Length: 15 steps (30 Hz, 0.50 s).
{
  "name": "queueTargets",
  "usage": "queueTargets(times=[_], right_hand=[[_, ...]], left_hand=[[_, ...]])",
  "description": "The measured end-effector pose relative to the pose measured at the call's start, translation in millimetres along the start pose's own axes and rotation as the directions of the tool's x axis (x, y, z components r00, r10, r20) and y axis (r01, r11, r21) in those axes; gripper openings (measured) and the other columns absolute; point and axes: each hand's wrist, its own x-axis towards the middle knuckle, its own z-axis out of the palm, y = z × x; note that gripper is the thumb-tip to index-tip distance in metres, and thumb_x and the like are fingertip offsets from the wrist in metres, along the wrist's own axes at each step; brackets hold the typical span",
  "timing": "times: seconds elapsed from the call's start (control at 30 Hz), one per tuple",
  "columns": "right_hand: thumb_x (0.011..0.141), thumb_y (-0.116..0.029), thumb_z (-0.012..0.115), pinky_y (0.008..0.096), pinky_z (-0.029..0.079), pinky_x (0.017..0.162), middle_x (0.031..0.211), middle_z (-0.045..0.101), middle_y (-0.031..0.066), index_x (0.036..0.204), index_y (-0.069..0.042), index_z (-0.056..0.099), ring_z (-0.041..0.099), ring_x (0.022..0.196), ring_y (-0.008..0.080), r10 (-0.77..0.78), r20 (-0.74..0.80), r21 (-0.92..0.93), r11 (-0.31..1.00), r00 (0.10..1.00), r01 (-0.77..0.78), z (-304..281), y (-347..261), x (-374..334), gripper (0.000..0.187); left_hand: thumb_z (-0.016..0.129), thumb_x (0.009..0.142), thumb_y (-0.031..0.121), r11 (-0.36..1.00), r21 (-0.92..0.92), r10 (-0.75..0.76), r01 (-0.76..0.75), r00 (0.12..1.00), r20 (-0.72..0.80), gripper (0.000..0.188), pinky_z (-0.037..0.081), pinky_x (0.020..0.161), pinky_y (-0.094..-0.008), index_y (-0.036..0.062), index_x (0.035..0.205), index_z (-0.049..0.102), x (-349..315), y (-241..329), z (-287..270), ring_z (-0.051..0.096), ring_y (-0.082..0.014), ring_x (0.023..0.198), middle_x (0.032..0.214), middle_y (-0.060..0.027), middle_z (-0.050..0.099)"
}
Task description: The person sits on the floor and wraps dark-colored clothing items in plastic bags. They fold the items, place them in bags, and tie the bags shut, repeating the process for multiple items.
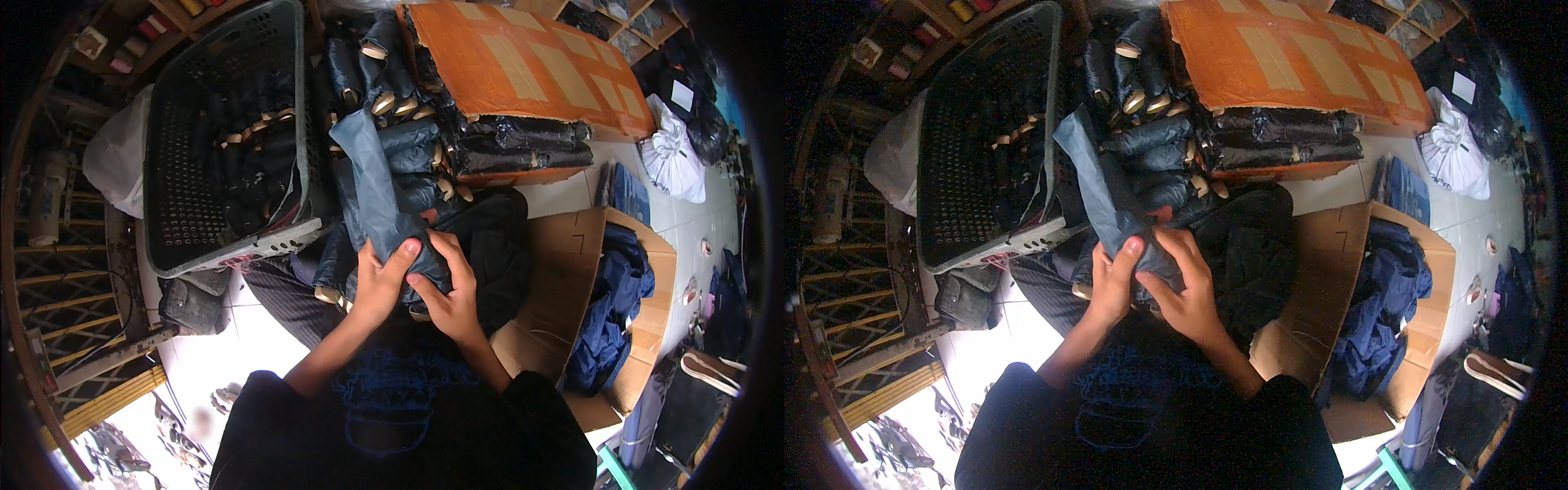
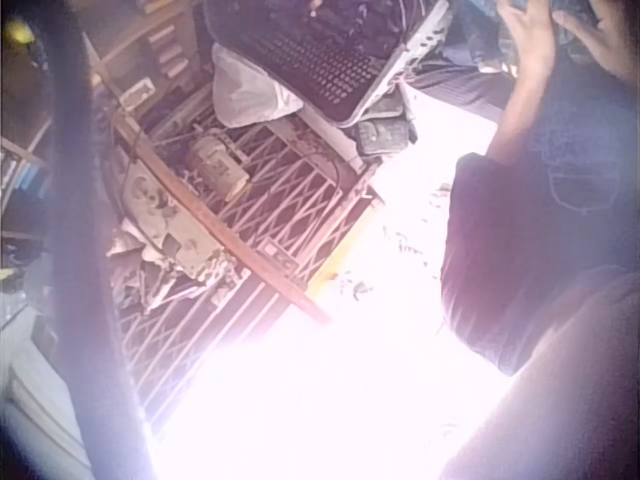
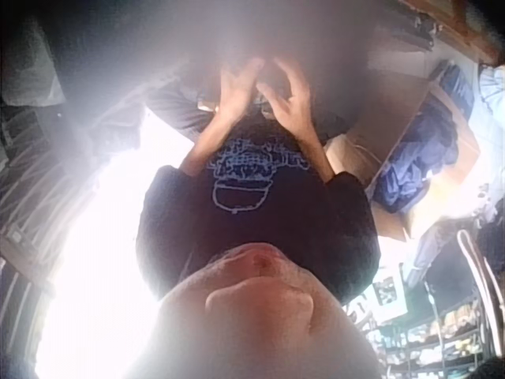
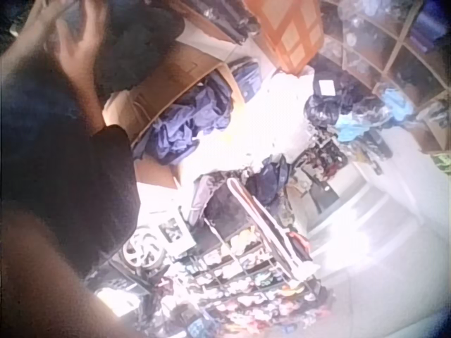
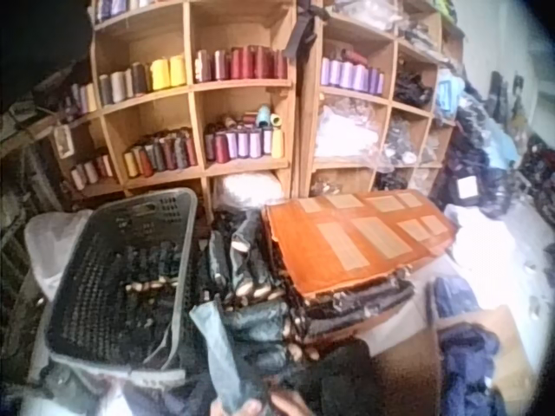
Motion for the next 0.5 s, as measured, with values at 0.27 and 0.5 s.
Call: queueTargets(times=[0.27,0.5], right_hand=[[0.071,-0.007,0.077,0.0386,0.049,0.087,0.119,0.051,0.0179,0.124,-0.010,0.059,0.058,0.105,0.0341,-0.084,0.022,-0.271,0.959,0.996,0.087,6.7,-13.1,8.7,0.056],[0.069,-0.009,0.077,0.0437,0.047,0.092,0.135,0.035,0.0201,0.133,-0.019,0.052,0.042,0.123,0.0403,-0.070,0.225,-0.379,0.913,0.972,0.153,5.3,-19.0,7.6,0.070]], left_hand=[[0.066,0.087,0.030,0.973,-0.012,0.228,-0.231,0.965,-0.127,0.060,0.048,0.092,-0.0406,-0.0004,0.132,0.039,9.4,9.6,-3.8,0.057,-0.0275,0.110,0.126,-0.0170,0.052],[0.063,0.089,0.027,0.985,-0.125,0.096,-0.120,0.978,-0.184,0.055,0.048,0.087,-0.0344,-0.0006,0.131,0.042,13.1,27.0,5.8,0.057,-0.0215,0.099,0.113,-0.0134,0.057]])
